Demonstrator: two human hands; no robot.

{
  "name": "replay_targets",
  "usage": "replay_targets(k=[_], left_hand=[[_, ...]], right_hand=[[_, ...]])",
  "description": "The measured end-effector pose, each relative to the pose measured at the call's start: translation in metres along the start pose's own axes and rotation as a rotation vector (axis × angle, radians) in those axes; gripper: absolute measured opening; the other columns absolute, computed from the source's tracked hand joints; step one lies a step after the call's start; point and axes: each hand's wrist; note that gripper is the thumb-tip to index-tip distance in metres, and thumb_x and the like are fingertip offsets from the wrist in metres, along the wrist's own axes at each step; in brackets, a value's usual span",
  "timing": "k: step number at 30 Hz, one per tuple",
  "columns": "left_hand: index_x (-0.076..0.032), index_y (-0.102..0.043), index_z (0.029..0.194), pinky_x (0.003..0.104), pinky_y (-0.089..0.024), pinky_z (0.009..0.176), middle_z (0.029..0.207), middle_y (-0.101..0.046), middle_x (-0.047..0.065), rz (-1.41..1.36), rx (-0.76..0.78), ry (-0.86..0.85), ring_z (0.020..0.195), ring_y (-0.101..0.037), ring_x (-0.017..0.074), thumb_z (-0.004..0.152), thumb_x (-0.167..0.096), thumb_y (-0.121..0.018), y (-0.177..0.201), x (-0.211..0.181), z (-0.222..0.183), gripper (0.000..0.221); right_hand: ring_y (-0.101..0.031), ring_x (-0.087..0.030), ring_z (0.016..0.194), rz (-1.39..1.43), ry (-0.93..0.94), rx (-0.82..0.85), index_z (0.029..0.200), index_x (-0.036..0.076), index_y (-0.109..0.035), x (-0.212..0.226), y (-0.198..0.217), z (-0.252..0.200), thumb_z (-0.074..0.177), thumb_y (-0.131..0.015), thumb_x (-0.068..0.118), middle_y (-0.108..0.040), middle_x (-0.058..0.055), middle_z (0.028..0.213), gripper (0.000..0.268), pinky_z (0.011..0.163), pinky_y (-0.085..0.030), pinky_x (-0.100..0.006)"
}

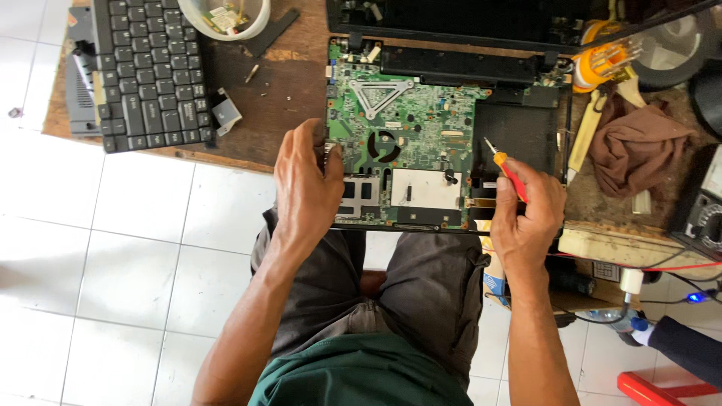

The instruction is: The person uses a screwdriver to remove screws from a disassembled laptop motherboard. They carefully unscrew multiple fasteners around the board and set them aside on the workbench.

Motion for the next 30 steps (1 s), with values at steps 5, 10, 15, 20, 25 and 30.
replay_targets(k=[5, 10, 15, 20, 25, 30], left_hand=[[-0.002, -0.062, 0.139, 0.060, -0.057, 0.091, 0.109, -0.068, 0.020, 0.060, -0.001, 0.011, 0.102, -0.072, 0.0472, 0.097, -0.010, -0.075, -0.003, -0.004, 0.003, 0.045], [-0.004, -0.063, 0.136, 0.058, -0.058, 0.089, 0.108, -0.068, 0.017, 0.081, 0.013, 0.023, 0.100, -0.073, 0.0452, 0.098, -0.012, -0.074, -0.001, -0.009, 0.004, 0.041], [-0.005, -0.064, 0.132, 0.057, -0.058, 0.083, 0.100, -0.066, 0.014, 0.019, -0.022, 0.044, 0.090, -0.074, 0.0414, 0.093, -0.009, -0.076, 0.000, -0.008, 0.005, 0.041], [-0.007, -0.065, 0.120, 0.057, -0.057, 0.077, 0.092, -0.065, 0.012, -0.048, -0.024, 0.088, 0.082, -0.074, 0.0409, 0.092, -0.012, -0.078, 0.003, -0.002, 0.008, 0.032], [-0.002, -0.072, 0.128, 0.047, -0.060, 0.078, 0.096, -0.070, 0.011, -0.104, 0.053, 0.172, 0.084, -0.076, 0.0311, 0.092, -0.013, -0.077, 0.007, 0.000, 0.015, 0.039], [-0.001, -0.067, 0.141, 0.052, -0.052, 0.093, 0.117, -0.060, 0.017, -0.019, 0.033, -0.055, 0.111, -0.063, 0.0386, 0.096, -0.010, -0.078, 0.007, -0.007, 0.029, 0.048]], right_hand=[[-0.067, -0.043, 0.092, -0.012, -0.005, 0.012, 0.136, 0.000, -0.078, -0.005, -0.001, -0.007, 0.120, -0.069, 0.010, -0.073, -0.018, 0.101, 0.021, 0.099, -0.049, -0.052], [-0.067, -0.040, 0.095, -0.005, -0.040, 0.010, 0.138, 0.001, -0.077, 0.000, -0.001, -0.005, 0.121, -0.068, 0.008, -0.074, -0.017, 0.103, 0.021, 0.101, -0.047, -0.052], [-0.068, -0.041, 0.095, -0.025, -0.023, 0.000, 0.138, 0.003, -0.077, -0.004, -0.004, -0.006, 0.121, -0.069, 0.011, -0.074, -0.016, 0.104, 0.021, 0.102, -0.049, -0.051], [-0.068, -0.041, 0.095, -0.032, -0.019, 0.006, 0.139, 0.003, -0.077, -0.008, -0.006, -0.009, 0.121, -0.069, 0.010, -0.074, -0.016, 0.105, 0.021, 0.102, -0.049, -0.052], [-0.069, -0.043, 0.099, -0.038, -0.032, 0.004, 0.138, 0.002, -0.078, -0.005, -0.004, -0.007, 0.121, -0.070, 0.011, -0.076, -0.018, 0.108, 0.021, 0.103, -0.050, -0.052], [-0.073, -0.050, 0.109, 0.075, -0.125, -0.049, 0.134, -0.010, -0.073, -0.002, -0.003, -0.008, 0.119, -0.074, 0.002, -0.076, -0.032, 0.120, 0.019, 0.106, -0.052, -0.055]])
Point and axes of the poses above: each hand's wrist, its own z-axis towards the middle knuckle, its own y-axis out of the back of the hand, x = y × z
